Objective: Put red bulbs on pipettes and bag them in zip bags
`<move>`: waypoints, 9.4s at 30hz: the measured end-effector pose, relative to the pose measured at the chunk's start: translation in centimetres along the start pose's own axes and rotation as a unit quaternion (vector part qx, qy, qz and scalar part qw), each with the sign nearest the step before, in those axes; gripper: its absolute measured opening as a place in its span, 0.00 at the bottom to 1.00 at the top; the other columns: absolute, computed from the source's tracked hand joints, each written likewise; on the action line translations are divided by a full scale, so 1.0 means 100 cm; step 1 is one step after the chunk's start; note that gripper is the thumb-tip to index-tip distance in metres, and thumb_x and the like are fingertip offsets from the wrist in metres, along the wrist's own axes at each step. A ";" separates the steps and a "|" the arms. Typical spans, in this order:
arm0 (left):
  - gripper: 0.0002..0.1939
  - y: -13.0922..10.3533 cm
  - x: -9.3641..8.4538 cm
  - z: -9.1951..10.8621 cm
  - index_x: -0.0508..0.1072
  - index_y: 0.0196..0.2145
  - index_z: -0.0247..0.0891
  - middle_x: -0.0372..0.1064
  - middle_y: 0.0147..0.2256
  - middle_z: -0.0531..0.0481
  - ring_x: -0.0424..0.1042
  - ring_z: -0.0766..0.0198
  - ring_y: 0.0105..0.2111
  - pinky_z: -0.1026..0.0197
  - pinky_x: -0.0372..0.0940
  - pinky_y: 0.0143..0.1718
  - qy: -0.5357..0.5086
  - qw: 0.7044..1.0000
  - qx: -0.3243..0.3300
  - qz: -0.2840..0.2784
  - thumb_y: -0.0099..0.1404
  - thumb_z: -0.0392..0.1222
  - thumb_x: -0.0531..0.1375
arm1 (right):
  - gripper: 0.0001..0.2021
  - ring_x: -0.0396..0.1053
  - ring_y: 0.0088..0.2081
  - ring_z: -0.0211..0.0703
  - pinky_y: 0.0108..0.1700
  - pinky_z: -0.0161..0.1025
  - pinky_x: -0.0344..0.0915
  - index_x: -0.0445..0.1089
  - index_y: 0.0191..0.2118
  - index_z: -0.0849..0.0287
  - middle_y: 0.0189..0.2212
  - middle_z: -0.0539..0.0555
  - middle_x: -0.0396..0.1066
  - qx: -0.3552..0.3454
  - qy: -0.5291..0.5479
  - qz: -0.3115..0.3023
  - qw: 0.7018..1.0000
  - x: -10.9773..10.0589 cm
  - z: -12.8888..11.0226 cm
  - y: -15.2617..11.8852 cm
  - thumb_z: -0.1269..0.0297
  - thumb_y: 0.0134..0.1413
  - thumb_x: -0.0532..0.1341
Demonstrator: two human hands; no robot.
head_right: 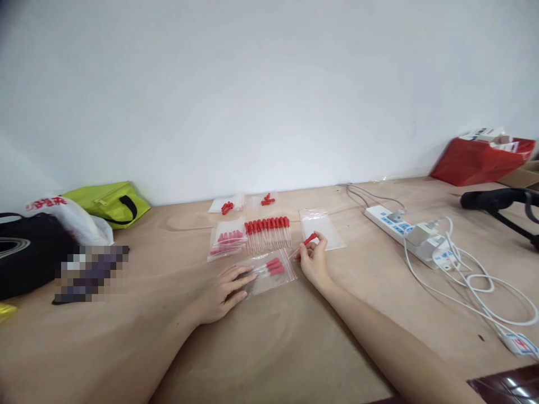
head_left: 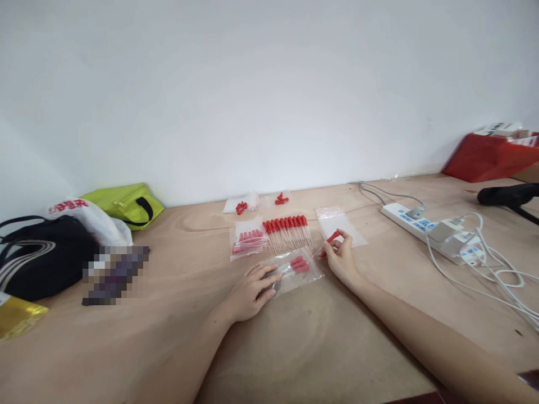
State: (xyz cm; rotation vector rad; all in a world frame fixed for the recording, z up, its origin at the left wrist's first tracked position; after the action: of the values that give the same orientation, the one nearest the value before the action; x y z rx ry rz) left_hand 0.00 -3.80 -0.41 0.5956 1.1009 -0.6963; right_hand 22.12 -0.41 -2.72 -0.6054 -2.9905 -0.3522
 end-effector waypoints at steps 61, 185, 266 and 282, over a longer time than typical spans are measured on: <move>0.20 -0.001 -0.002 0.003 0.61 0.53 0.45 0.53 0.56 0.47 0.52 0.57 0.56 0.46 0.49 0.55 -0.001 1.000 0.004 -0.004 0.63 0.39 0.50 | 0.07 0.68 0.34 0.51 0.30 0.37 0.60 0.68 0.26 0.65 0.27 0.63 0.70 0.084 -0.455 -0.093 0.881 0.047 0.017 0.104 0.74 0.33 0.59; 0.19 -0.057 -0.077 -0.141 0.68 0.44 0.38 0.66 0.46 0.45 0.61 0.57 0.50 0.50 0.55 0.52 0.090 0.941 -0.162 0.282 0.63 0.39 0.41 | 0.21 0.68 0.39 0.56 0.38 0.46 0.61 0.69 0.40 0.63 0.36 0.64 0.71 0.130 -0.482 0.108 0.860 -0.103 0.020 0.097 0.58 0.37 0.61; 0.24 -0.008 -0.004 -0.004 0.54 0.56 0.41 0.51 0.57 0.48 0.48 0.60 0.58 0.49 0.44 0.58 -0.005 0.996 -0.088 -0.002 0.64 0.49 0.47 | 0.20 0.51 0.57 0.50 0.55 0.49 0.48 0.68 0.46 0.51 0.58 0.57 0.49 -0.245 -0.276 -0.561 0.741 0.060 -0.032 -0.067 0.52 0.46 0.60; 0.22 -0.003 -0.001 -0.001 0.58 0.54 0.42 0.52 0.57 0.47 0.49 0.61 0.58 0.48 0.43 0.58 -0.005 0.996 -0.083 0.016 0.64 0.49 0.48 | 0.25 0.66 0.30 0.46 0.31 0.37 0.60 0.54 0.49 0.68 0.27 0.58 0.68 0.019 -0.452 -0.078 0.889 0.023 -0.003 0.081 0.71 0.41 0.56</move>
State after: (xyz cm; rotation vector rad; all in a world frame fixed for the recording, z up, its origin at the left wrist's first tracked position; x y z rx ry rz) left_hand -0.29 -3.86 -0.36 0.4664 1.1261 -0.5726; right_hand 23.22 7.61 -0.45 -0.6602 -3.9394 0.0127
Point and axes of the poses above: each hand's wrist, its own y-axis towards the middle knuckle, its own x-axis out of the palm, z = x × y, the point moved 8 cm from there along y, towards the middle knuckle
